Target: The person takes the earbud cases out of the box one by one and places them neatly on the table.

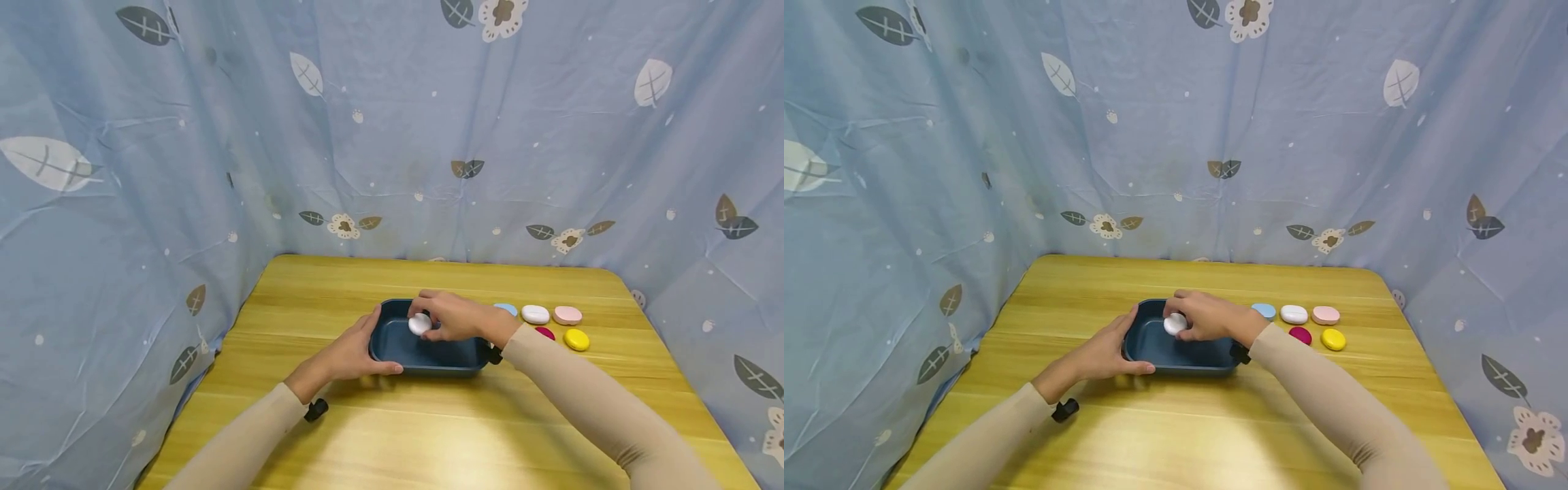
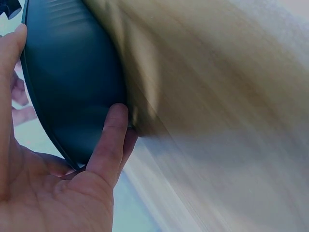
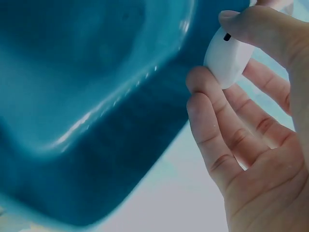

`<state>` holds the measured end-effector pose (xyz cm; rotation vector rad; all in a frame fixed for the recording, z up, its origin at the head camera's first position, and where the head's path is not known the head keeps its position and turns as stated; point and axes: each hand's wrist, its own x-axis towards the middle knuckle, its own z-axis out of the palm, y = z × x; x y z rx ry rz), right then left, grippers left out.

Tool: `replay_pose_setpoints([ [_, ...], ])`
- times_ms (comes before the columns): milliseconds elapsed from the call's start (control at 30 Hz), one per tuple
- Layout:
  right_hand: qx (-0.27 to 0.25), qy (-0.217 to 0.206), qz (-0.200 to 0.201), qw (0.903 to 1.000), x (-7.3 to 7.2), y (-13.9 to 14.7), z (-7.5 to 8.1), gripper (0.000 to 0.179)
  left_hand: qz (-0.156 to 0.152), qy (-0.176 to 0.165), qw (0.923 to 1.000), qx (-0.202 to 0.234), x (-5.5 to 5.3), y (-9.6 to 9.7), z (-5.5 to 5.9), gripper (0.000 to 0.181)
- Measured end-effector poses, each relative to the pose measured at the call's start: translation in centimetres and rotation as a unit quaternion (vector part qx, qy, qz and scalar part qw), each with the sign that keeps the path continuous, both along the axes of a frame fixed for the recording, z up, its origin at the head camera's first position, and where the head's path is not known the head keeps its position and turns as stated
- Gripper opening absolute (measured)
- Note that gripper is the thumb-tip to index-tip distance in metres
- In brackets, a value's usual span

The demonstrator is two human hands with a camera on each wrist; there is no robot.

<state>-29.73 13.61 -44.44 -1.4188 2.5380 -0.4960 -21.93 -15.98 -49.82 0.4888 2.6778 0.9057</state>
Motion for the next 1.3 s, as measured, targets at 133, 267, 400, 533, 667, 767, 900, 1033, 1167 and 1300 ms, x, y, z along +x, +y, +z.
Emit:
replay_pose_setpoints([
  [133,-0.017,0.014,-0.014,0.9997,0.3,2.0,0.4,0.042,0.002,0.002,1.0,-0.002,-0.1,0.0,-0.2,0.147],
  [267,-0.028,0.013,-0.029,0.9991,0.6,4.1,0.8,0.041,0.003,0.004,1.0,-0.002,-0.3,0.0,-0.3,0.148],
  [400,-0.036,0.016,-0.051,0.9979,1.0,6.2,1.1,0.04,0.0,0.003,1.0,-0.004,-0.3,-0.2,-0.2,0.148],
  [533,-0.042,0.018,-0.084,0.9954,1.6,8.5,0.9,0.038,-0.004,0.005,1.0,-0.007,-0.3,-0.3,-0.2,0.148],
  [667,-0.044,0.011,-0.115,0.9923,2.4,10.8,0.6,0.036,-0.007,0.006,0.9999,-0.009,-0.3,-0.2,-0.3,0.149],
  [767,-0.05,0.013,-0.12,0.9914,3.0,12.2,0.4,0.036,-0.006,0.003,0.9999,-0.008,-0.3,-0.3,-0.3,0.148],
  [900,-0.057,0.021,-0.123,0.9905,3.9,13.9,0.1,0.035,-0.007,0.002,1.0,0.004,-0.1,-0.3,-0.3,0.151],
  [1033,-0.057,0.021,-0.138,0.9886,4.8,15.2,-0.2,0.036,-0.016,0.021,0.9996,0.009,-0.3,-0.6,-1.0,0.151],
  [1167,-0.049,0.009,-0.14,0.9889,5.6,16.2,-0.9,0.037,-0.008,0.005,1.0,0.002,-0.2,-0.3,-0.3,0.149],
  [1300,-0.057,0.01,-0.126,0.9903,6.1,16.9,-2.0,0.038,-0.005,0.002,1.0,-0.006,-0.1,-0.2,-0.1,0.148],
])
